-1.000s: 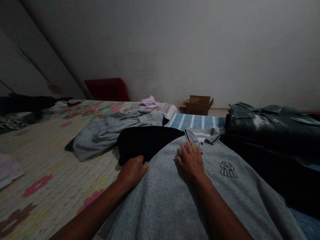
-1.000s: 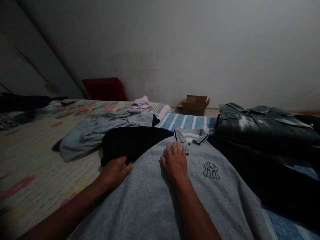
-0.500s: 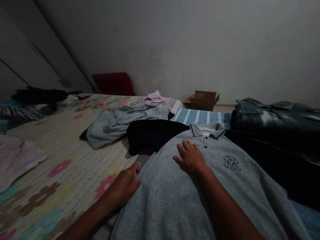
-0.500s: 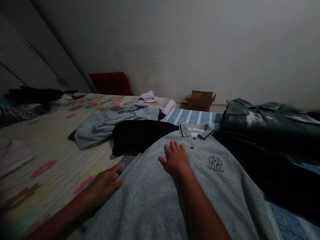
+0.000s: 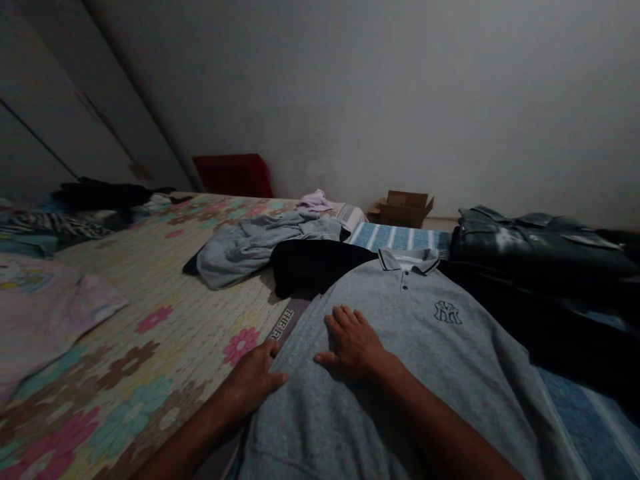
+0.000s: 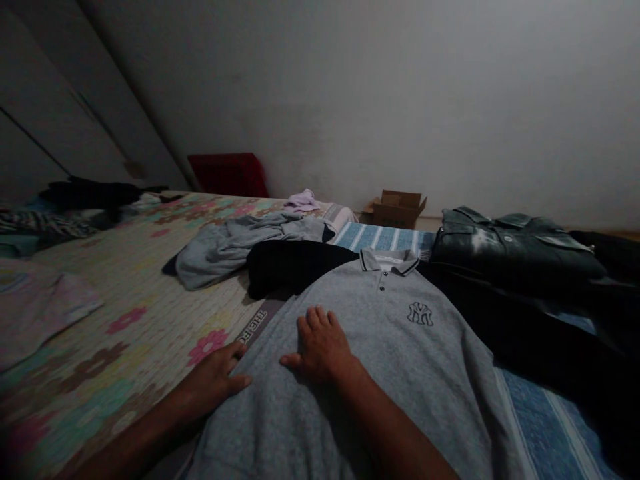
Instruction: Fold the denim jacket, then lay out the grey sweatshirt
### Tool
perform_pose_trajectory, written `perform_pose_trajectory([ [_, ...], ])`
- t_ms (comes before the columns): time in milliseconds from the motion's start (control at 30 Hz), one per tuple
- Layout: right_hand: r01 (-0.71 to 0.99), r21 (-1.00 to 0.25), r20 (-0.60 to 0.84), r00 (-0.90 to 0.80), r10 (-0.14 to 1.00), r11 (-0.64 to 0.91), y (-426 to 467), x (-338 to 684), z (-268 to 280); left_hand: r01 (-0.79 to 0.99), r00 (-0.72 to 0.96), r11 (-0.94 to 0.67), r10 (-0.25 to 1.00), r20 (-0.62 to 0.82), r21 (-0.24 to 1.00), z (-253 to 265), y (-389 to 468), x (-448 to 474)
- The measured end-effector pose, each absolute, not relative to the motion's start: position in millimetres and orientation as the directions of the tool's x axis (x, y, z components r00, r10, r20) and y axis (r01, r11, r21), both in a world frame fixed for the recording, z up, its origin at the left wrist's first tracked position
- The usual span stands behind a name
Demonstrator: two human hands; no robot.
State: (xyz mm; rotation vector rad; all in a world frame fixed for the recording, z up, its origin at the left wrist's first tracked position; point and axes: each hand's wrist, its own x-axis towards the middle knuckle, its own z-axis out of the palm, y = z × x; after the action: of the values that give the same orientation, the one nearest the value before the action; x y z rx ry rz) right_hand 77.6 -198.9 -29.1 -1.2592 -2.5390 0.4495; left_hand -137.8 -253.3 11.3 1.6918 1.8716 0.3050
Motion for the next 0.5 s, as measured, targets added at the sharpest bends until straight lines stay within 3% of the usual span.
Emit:
perform_pose_trajectory([
  [500,0.631,-0.443,0.149,-0.649,0.746,0.637,-254.4,55.4,-23.2,0.777,0.038,0.138,0.964,-0.264,0.615,3.6,-278.5,-154.9],
])
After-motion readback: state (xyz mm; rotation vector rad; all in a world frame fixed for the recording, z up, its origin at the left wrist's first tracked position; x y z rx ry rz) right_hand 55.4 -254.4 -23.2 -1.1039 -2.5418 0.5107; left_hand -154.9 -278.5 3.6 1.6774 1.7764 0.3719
